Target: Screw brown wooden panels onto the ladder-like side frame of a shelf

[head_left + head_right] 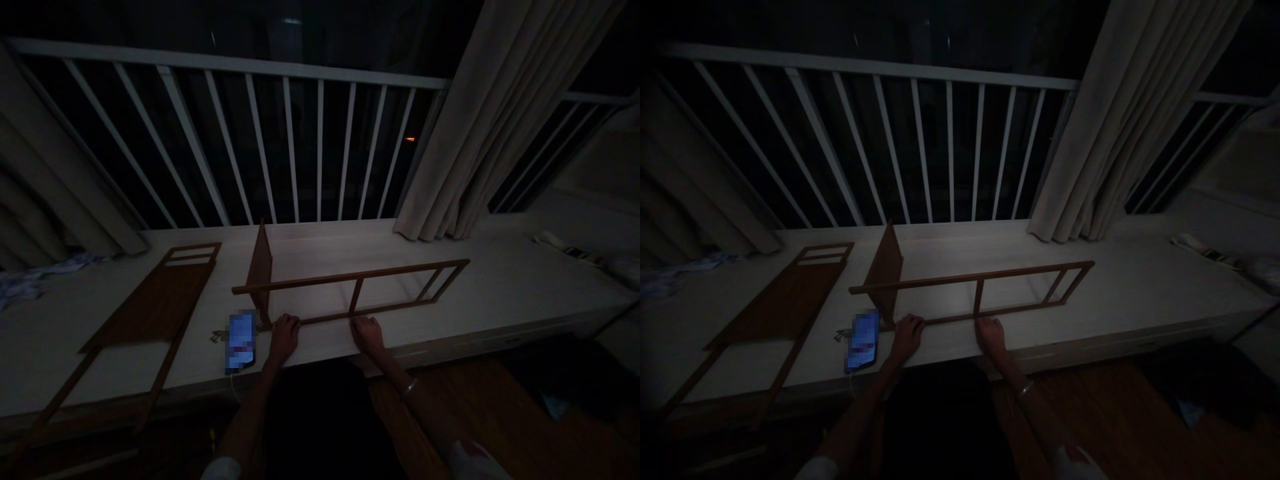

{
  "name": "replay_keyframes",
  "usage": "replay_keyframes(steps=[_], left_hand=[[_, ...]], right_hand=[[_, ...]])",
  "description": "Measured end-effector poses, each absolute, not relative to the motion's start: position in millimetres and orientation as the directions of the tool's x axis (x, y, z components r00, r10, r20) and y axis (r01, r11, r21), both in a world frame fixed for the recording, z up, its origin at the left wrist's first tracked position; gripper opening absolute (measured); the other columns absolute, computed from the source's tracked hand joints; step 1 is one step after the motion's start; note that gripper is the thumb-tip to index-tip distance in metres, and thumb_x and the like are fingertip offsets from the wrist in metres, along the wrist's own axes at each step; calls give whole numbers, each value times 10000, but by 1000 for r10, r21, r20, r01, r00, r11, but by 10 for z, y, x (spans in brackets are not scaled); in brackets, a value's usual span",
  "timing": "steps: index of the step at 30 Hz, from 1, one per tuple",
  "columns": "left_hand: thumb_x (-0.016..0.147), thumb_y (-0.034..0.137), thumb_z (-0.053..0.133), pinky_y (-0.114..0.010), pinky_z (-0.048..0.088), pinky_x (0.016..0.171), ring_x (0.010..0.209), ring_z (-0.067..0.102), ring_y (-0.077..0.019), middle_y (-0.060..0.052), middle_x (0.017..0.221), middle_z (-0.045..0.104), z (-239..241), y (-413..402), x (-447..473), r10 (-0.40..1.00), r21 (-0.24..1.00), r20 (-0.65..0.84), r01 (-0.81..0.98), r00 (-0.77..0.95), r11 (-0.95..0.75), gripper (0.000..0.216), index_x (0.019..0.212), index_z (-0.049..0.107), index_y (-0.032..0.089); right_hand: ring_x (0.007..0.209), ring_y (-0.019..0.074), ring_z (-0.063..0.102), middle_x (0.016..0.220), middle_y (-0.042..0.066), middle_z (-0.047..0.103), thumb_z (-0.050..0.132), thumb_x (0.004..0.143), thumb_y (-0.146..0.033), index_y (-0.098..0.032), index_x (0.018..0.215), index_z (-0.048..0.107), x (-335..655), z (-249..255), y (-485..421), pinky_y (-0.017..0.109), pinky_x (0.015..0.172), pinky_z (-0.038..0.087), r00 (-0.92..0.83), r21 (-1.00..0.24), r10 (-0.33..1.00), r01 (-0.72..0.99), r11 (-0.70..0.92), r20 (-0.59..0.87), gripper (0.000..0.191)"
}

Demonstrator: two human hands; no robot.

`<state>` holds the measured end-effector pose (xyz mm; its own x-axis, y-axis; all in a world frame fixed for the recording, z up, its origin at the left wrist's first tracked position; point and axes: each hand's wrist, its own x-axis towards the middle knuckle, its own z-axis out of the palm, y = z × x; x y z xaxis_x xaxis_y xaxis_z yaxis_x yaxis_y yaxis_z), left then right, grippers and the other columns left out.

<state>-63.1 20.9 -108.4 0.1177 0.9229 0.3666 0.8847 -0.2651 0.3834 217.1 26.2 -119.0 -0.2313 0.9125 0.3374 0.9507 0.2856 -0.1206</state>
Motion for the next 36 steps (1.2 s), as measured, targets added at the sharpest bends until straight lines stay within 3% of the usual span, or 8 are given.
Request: replay_keyframes(steps=[9, 16, 29, 36], left_hand=[[845, 268, 356, -346, 319, 816, 914, 461, -190, -58, 903, 516, -1103, 207, -632, 920, 363, 373, 894, 119, -263, 225, 906, 564, 207], [841, 266, 365, -353, 316, 824, 916, 459, -193, -62, 910, 514, -1104, 212, -631, 922, 349, 367, 901, 123, -259, 217, 914, 560, 208], [845, 270, 352, -350, 319, 810, 911, 456, -197, -63, 902, 509, -1100, 220, -618, 920, 336, 372, 906, 123, -257, 225, 923, 554, 210], [842, 267, 365, -365, 303, 825, 910, 448, -198, -65, 907, 515, -1086, 227, -614, 930, 342, 348, 908, 116, -241, 214, 913, 558, 208]], right_hand=[[790, 173, 557, 826, 51, 639, 453, 822, -311, -203, 842, 588, 2208, -1187, 340, 278, 733, 353, -369, -194, 877, 878, 438, 307, 174], [861, 166, 554, 911, 34, 640, 428, 831, -251, -228, 919, 606, 2389, -1181, 369, 277, 751, 366, -463, -226, 832, 813, 536, 306, 200], [846, 216, 471, 863, 78, 565, 435, 817, -340, -178, 945, 504, 2297, -1185, 475, 316, 751, 292, -160, -247, 886, 925, 288, 435, 218], [887, 219, 445, 919, 81, 546, 436, 807, -367, -168, 976, 491, 2230, -1207, 486, 333, 800, 262, -131, -261, 871, 924, 281, 473, 266]])
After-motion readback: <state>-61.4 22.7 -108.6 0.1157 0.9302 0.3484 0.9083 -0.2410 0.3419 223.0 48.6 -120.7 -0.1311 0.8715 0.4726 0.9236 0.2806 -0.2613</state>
